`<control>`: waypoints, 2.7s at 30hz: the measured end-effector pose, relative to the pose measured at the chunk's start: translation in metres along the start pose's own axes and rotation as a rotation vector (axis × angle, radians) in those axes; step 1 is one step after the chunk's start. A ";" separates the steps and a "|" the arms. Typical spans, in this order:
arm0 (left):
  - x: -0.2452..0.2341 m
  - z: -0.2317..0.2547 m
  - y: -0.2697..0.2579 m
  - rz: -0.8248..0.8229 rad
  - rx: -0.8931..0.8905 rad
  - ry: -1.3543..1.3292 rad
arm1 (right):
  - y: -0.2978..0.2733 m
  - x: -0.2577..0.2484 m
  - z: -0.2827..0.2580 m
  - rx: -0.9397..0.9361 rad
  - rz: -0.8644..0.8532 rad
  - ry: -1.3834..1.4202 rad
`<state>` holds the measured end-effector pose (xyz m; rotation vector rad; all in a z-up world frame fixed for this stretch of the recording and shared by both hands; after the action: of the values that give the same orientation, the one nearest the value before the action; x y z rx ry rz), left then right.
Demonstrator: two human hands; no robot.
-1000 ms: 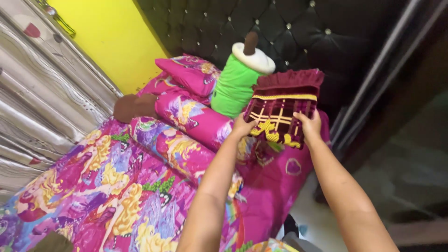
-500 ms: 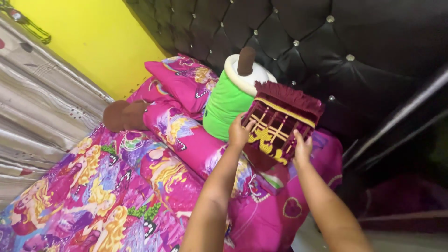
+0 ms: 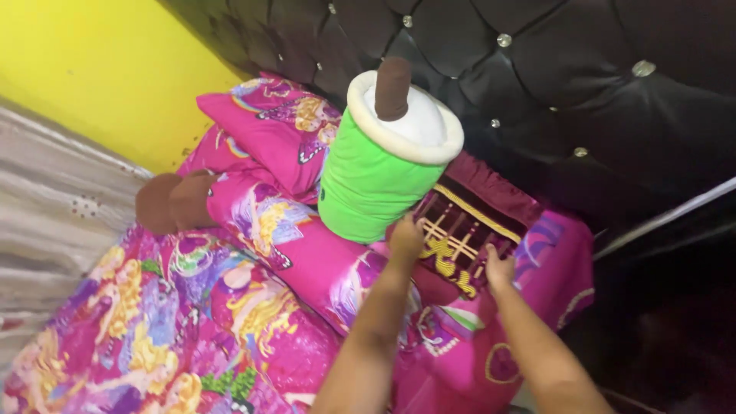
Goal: Organizing and tidying bedroom items including folding a prayer mat and hanging clothes on a wall rack.
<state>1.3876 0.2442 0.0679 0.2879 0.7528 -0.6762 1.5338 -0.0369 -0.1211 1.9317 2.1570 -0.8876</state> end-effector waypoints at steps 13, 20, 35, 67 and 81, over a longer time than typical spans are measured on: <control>0.009 -0.051 0.003 -0.039 -0.062 0.390 | -0.166 -0.005 -0.213 -0.687 -0.210 -0.996; 0.034 -0.079 0.000 -0.367 -0.204 0.251 | -0.131 0.021 -0.183 -0.587 -0.468 -1.039; -0.163 -0.026 -0.099 0.046 -0.005 0.258 | -0.188 0.074 -0.202 -0.508 -0.874 -0.843; -0.652 -0.060 -0.940 1.187 -0.401 0.624 | -1.072 0.010 -0.173 -1.771 -1.531 -0.046; -0.679 -0.116 -1.254 1.395 -0.884 0.810 | -1.394 -0.059 0.031 -1.807 -2.144 -0.059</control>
<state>0.1399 -0.3344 0.4614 0.1880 1.2767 1.1644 0.2271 -0.1281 0.3594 -1.3106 2.1818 0.9654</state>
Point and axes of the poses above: each hand's wrist, its own y-axis towards the middle knuckle, its own x-axis out of the palm, z = x × y, the point moved 10 cm from there along y, towards the middle knuckle, and after that the axes turned 5 degrees about -y, right-handed, at the moved point
